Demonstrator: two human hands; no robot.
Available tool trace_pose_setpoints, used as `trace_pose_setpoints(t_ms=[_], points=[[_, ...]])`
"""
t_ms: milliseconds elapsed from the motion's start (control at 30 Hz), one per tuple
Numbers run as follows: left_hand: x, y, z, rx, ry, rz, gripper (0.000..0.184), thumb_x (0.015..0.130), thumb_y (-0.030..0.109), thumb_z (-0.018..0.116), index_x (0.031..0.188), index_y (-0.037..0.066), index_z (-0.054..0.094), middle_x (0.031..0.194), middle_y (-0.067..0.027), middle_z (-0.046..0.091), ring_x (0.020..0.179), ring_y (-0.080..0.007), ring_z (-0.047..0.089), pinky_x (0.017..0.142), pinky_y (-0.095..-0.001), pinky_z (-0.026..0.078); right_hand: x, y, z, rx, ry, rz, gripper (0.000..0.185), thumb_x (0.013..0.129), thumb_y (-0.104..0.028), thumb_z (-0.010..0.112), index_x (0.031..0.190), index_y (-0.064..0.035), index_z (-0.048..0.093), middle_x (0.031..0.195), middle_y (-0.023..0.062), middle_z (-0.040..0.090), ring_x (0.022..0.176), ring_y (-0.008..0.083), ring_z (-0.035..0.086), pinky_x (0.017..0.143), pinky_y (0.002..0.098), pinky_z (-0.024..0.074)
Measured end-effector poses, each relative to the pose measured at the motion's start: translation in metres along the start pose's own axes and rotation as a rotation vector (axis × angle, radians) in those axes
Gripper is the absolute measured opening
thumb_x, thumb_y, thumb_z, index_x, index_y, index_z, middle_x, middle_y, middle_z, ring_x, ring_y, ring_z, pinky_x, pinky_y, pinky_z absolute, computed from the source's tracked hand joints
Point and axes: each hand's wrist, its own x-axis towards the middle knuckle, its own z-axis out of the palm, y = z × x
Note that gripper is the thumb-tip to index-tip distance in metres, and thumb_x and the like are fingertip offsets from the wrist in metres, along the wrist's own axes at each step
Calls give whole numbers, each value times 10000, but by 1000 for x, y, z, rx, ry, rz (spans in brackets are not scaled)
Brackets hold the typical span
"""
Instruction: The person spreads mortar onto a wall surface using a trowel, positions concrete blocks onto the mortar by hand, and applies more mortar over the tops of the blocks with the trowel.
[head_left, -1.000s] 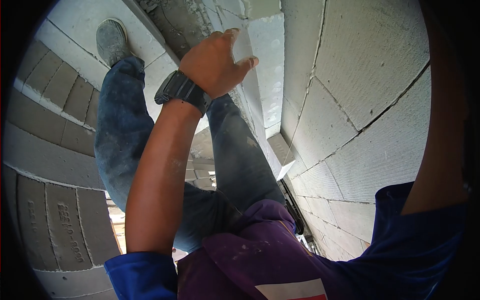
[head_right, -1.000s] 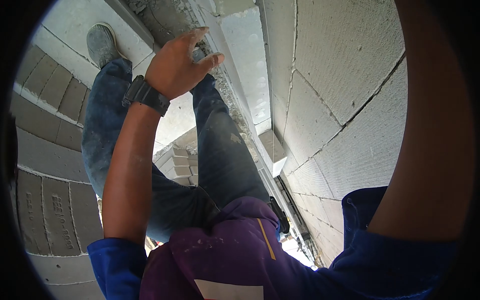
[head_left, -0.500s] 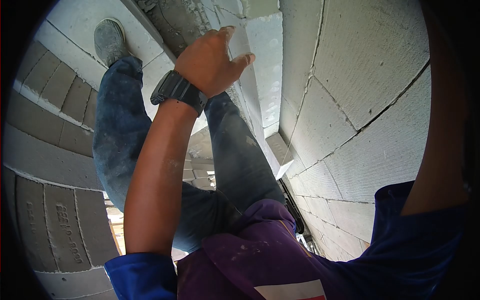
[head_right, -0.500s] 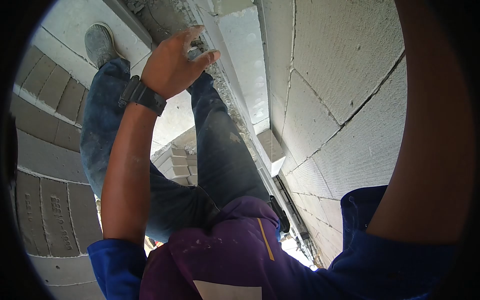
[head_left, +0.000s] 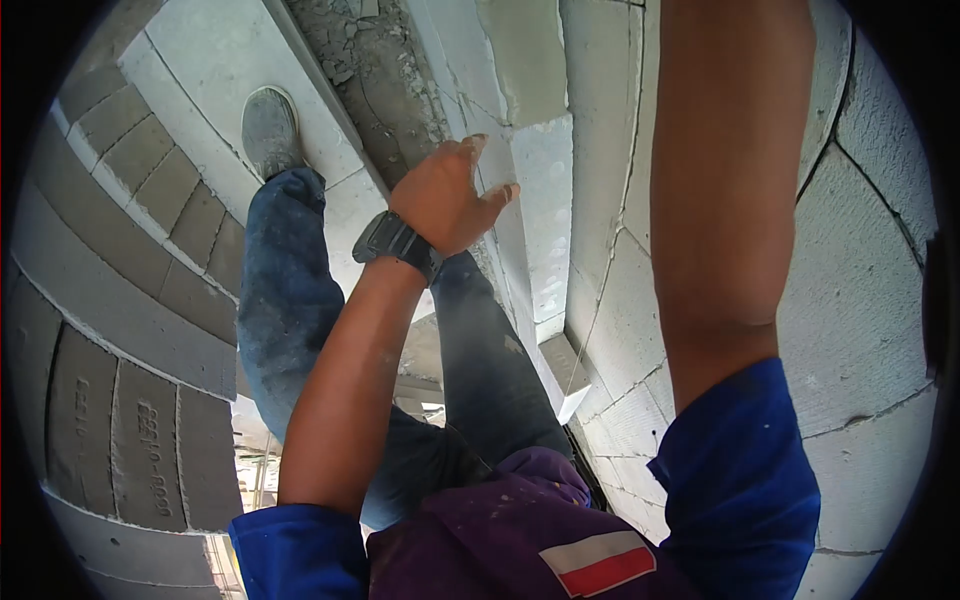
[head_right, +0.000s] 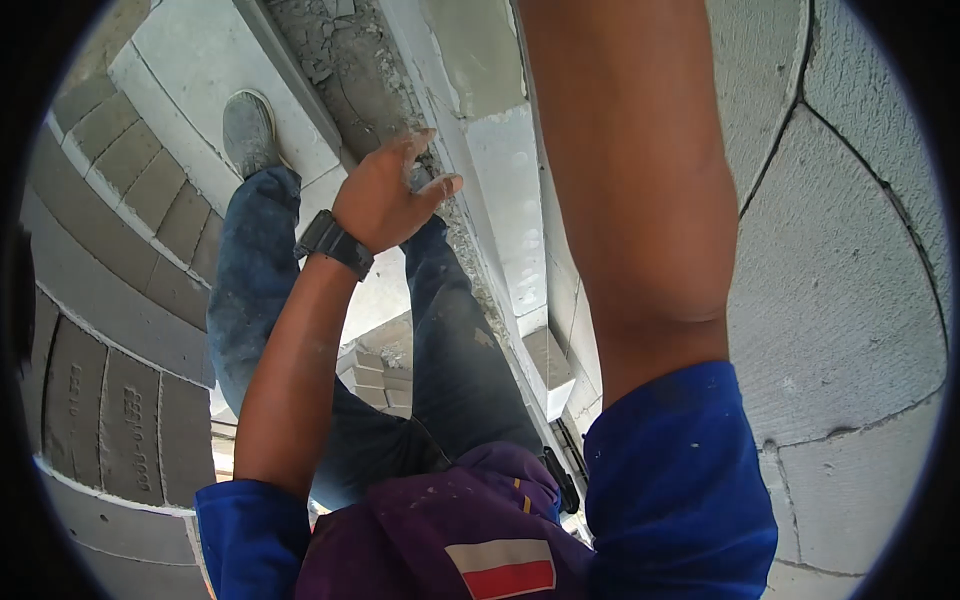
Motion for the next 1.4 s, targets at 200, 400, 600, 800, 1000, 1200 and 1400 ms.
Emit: trace_pose_setpoints(t_ms=[200,400,600,800,1000,1200,1400], points=[[2,-5,-2,-287,101,140,629,936,364,661,1413,-21,519,1269,-228,637,1206,-348,634,1023,-417,507,-132,-87,16,158,9,-88,456,843,-156,798,1202,84,653,1199,234,611,1123,371,584,933,433,502],[9,-54,35,247,60,205,568,921,288,632,1410,16,535,1259,-202,655,1204,-342,641,1000,-418,518,-244,-78,30,139,-167,392,455,902,-179,751,1268,52,610,1285,224,583,1222,370,556,1069,448,435],[0,-31,13,100,77,-4,471,874,326,683,1239,30,651,1245,-230,666,1145,-406,640,945,-445,536,-268,-76,7,222,-169,439,444,961,-207,689,1299,62,585,1310,235,566,1254,385,539,1076,451,429],[-28,-15,3,127,151,-68,644,884,374,717,1364,-34,583,1292,-278,639,1158,-418,646,993,-437,517,-310,-110,-44,325,-238,474,439,977,-195,666,1318,63,568,1346,213,563,1262,340,558,1042,422,477],[-122,-10,25,-2,254,-65,662,928,386,728,1413,-20,533,1300,-234,660,1154,-356,676,998,-413,526,-369,-124,-112,421,-460,585,490,956,-281,691,1309,42,587,1252,234,629,1126,333,654,951,421,521],[-287,44,-19,191,592,-68,668,917,404,728,1395,-30,556,1345,-250,628,1189,-385,645,1023,-437,507,-430,-117,-171,358,-539,644,489,936,-302,703,1273,43,621,1137,212,698,990,293,715,873,397,560],[-374,71,-37,270,718,-67,675,889,378,753,1390,-29,556,1323,-254,636,1191,-392,641,1030,-441,504,-446,-140,-203,301,-502,587,522,920,-364,708,1260,25,639,1081,186,728,977,288,722,883,389,557]])
